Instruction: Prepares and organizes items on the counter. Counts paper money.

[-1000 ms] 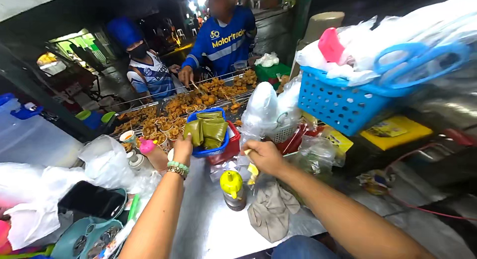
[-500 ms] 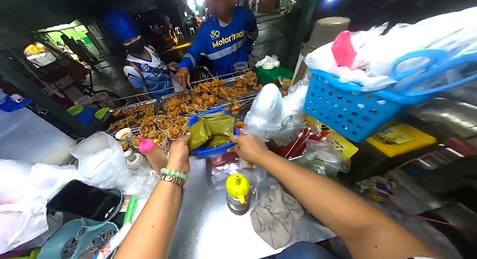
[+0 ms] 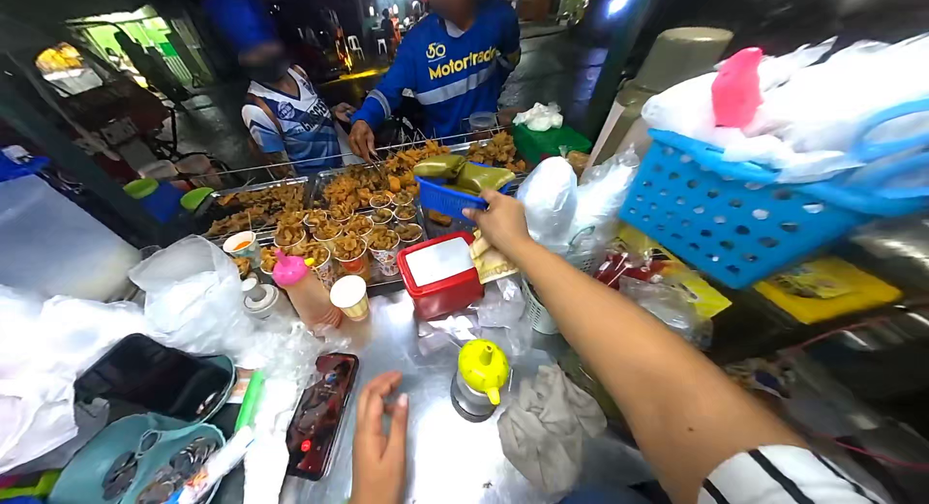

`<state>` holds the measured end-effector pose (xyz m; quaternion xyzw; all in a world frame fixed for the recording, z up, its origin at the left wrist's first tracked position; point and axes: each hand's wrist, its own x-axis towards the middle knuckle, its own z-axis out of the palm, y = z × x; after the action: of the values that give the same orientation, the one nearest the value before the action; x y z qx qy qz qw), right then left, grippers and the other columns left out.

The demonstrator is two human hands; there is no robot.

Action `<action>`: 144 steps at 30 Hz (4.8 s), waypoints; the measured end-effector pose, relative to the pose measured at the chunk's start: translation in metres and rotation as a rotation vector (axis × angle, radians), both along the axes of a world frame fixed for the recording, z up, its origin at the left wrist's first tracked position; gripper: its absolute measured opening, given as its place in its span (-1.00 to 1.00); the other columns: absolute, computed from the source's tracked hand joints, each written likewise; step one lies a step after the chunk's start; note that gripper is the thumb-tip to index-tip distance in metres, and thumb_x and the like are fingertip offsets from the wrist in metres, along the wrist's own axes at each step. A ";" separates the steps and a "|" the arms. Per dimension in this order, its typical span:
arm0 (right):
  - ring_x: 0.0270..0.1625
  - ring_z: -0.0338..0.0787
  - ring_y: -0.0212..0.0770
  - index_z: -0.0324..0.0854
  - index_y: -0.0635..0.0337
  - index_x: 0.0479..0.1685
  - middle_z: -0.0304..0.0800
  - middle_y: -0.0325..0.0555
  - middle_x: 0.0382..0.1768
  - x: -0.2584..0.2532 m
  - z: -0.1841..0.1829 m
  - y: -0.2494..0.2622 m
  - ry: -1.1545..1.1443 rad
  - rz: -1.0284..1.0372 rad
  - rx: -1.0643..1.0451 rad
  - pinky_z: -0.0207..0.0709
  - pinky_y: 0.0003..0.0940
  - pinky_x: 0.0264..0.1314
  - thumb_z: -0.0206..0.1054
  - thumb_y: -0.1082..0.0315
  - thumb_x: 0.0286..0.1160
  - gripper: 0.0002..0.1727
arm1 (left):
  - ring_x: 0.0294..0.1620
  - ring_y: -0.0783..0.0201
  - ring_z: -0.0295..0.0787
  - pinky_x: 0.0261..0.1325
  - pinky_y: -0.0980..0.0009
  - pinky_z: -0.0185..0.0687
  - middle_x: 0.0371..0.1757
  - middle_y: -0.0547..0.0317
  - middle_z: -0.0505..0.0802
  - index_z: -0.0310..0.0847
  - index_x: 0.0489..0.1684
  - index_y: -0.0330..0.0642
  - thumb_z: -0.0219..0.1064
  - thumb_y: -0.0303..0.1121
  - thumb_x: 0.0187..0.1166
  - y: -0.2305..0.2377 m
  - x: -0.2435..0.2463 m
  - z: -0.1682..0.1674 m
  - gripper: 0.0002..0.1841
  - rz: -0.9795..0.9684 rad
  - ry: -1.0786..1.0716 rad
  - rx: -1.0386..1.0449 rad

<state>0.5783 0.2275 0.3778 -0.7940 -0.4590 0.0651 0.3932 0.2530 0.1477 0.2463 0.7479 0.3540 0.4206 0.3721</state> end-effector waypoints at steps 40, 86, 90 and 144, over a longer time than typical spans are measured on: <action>0.43 0.63 0.28 0.60 0.32 0.40 0.66 0.38 0.33 0.051 0.000 0.074 0.345 -0.095 0.042 0.40 0.31 0.46 0.17 0.09 0.82 -0.52 | 0.20 -0.16 0.80 0.39 0.05 0.62 0.06 -0.15 0.90 0.84 -0.01 -0.33 0.31 -0.34 0.61 -0.036 -0.043 -0.095 -0.74 -0.108 0.408 0.292; 0.48 0.61 0.43 0.61 0.36 0.39 0.70 0.45 0.29 0.052 0.007 0.058 -0.287 0.054 -0.327 0.40 0.33 0.51 0.17 0.32 0.81 -0.63 | 0.16 -0.12 0.81 0.29 0.08 0.67 0.03 -0.08 0.91 0.89 -0.16 -0.26 0.31 -0.35 0.54 -0.038 -0.040 -0.097 -0.77 -0.064 0.421 0.367; 0.48 0.62 0.43 0.64 0.38 0.33 0.71 0.46 0.27 0.051 0.008 0.058 -0.291 0.053 -0.327 0.40 0.33 0.51 0.17 0.32 0.81 -0.65 | 0.15 -0.11 0.81 0.28 0.09 0.67 0.02 -0.07 0.91 0.89 -0.17 -0.26 0.31 -0.36 0.53 -0.038 -0.040 -0.097 -0.77 -0.063 0.415 0.370; -0.62 0.49 -0.53 0.66 0.16 -0.44 0.55 -0.37 -0.67 -0.194 -0.019 -0.195 0.171 0.821 0.000 0.39 -0.52 -0.50 0.31 0.03 0.69 -0.59 | -0.12 0.40 0.85 -0.05 0.39 0.86 -0.06 0.33 0.84 0.64 0.08 -0.08 0.51 -0.38 0.45 -0.115 -0.067 0.067 -0.72 -0.296 -0.280 -0.399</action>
<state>0.3841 0.0323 0.3587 -0.5367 -0.7032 0.2822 0.3713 0.1859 0.0323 0.3136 0.6380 0.2619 0.3827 0.6147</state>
